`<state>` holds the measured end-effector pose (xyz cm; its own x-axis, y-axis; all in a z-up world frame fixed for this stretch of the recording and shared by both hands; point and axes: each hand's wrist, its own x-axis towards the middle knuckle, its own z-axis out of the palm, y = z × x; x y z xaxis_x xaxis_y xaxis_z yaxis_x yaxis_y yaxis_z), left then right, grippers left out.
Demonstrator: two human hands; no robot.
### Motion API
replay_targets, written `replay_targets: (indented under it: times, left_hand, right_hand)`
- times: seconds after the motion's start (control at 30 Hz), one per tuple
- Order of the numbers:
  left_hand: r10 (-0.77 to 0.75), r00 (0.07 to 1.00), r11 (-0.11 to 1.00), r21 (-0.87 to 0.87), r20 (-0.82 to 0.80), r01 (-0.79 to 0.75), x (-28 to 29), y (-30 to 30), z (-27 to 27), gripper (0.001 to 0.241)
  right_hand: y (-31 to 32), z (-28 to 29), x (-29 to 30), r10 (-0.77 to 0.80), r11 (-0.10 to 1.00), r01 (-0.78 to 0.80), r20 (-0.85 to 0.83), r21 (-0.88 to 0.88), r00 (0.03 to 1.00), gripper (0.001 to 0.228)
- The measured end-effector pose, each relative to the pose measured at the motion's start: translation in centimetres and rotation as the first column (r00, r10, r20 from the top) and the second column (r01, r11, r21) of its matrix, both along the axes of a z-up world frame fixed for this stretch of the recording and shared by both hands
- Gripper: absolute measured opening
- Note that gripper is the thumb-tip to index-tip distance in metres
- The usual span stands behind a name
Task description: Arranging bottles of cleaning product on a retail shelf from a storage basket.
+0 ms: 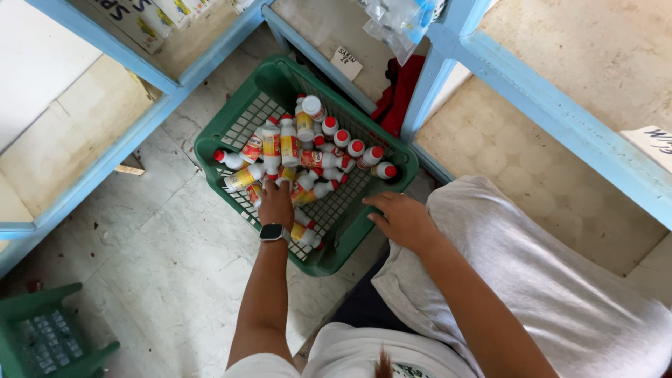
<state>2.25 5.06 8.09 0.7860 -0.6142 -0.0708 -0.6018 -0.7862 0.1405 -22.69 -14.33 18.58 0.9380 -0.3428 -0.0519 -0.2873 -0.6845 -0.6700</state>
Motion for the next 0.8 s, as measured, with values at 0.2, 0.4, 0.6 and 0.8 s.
replay_targets:
  times: [0.2, 0.4, 0.6, 0.8]
  left_hand:
    - [-0.08, 0.995, 0.931, -0.362, -0.066, 0.051, -3.7, -0.9, 7.7, 0.038]
    - [-0.325, 0.944, 0.657, -0.73, -0.049, 0.188, -8.3, -4.8, 17.8, 0.024]
    - [-0.529, 0.821, 0.426, -0.904, -0.215, 0.038, -13.0, -7.6, 22.9, 0.028]
    - [-0.845, 0.529, 0.258, -0.924, -0.075, 0.281, -17.2, -8.9, 28.1, 0.06]
  right_hand:
    - [0.1, 0.2, -0.1, -0.005, 1.0, 0.005, 0.012, -0.017, 1.0, 0.035]
    - [0.9, 3.6, -0.2, 0.041, 0.998, -0.022, 0.348, -0.057, 0.937, 0.057]
    - [2.1, 5.7, -3.4, -0.177, 0.976, 0.092, 0.464, 0.199, 0.868, 0.069]
    - [1.6, 11.3, -9.5, -0.303, 0.951, 0.223, 0.491, 0.215, 0.817, 0.074]
